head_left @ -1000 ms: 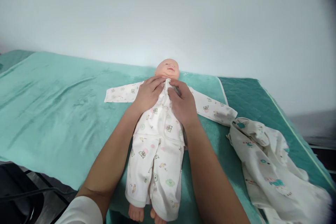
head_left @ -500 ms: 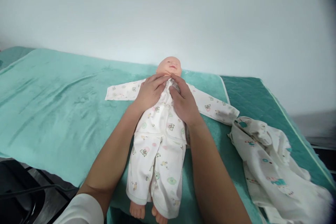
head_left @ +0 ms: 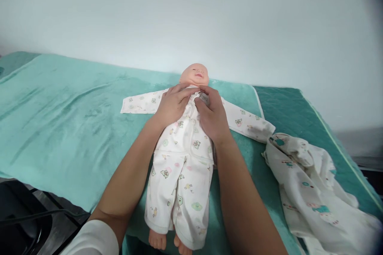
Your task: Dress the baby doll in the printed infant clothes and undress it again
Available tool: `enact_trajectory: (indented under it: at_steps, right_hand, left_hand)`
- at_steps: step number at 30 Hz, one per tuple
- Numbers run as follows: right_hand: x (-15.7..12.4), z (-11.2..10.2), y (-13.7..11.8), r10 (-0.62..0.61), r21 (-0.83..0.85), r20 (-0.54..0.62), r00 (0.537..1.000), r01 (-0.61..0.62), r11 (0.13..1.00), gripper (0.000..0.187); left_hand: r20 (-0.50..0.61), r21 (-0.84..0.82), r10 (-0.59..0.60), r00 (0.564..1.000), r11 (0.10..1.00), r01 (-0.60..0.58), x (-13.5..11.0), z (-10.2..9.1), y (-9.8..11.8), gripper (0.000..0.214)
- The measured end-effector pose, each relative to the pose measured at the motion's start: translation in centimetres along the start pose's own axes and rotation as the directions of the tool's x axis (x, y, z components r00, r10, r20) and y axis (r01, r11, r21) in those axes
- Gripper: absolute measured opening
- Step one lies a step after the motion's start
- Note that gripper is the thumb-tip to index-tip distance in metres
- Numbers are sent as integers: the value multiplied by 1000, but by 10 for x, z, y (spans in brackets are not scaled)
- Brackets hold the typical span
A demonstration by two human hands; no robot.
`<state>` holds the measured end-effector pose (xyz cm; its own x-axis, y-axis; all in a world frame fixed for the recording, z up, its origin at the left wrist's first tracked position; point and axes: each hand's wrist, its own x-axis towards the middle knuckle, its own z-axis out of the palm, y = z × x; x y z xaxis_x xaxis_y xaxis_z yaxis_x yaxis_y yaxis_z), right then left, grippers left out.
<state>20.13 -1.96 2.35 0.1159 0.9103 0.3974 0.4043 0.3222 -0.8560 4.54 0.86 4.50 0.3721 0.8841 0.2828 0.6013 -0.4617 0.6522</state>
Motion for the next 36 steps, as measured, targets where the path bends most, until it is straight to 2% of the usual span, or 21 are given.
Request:
enact_trajectory:
  at_steps: [7, 12, 21, 25, 27, 32, 36]
  right_hand:
    - [-1, 1, 0, 16, 38, -31, 999, -15, 999, 35]
    - [-1, 1, 1, 46, 142, -52, 998, -38, 989, 29]
    - [-1, 4, 3, 102, 312, -123, 987, -59, 948, 21]
    - [-2, 5, 2, 173, 340, -181, 968, -104, 935, 13]
    - [-3, 4, 0, 164, 329, -193, 968, -94, 940, 4]
    - [-2, 0, -4, 77, 229, -157, 985, -39, 973, 20]
    - [-1, -4, -6, 60, 192, -94, 994, -41, 981, 13]
  left_hand:
    - [-12, -54, 25, 1000, 998, -26, -1, 0, -1, 45]
    - [-59, -80, 40, 997, 996, -44, -1, 1, 0, 44]
    - [-194, -197, 47, 980, 977, -86, -3, 5, 1, 20]
    - [-165, -317, 25, 986, 945, -77, -4, 3, 0, 14]
    - [-139, -383, 5, 990, 922, -59, -5, 2, -1, 12]
    - [-82, -456, -24, 996, 890, -17, -11, -4, 0, 6]
    - [-46, -485, -45, 998, 875, 17, -19, -8, 4, 6]
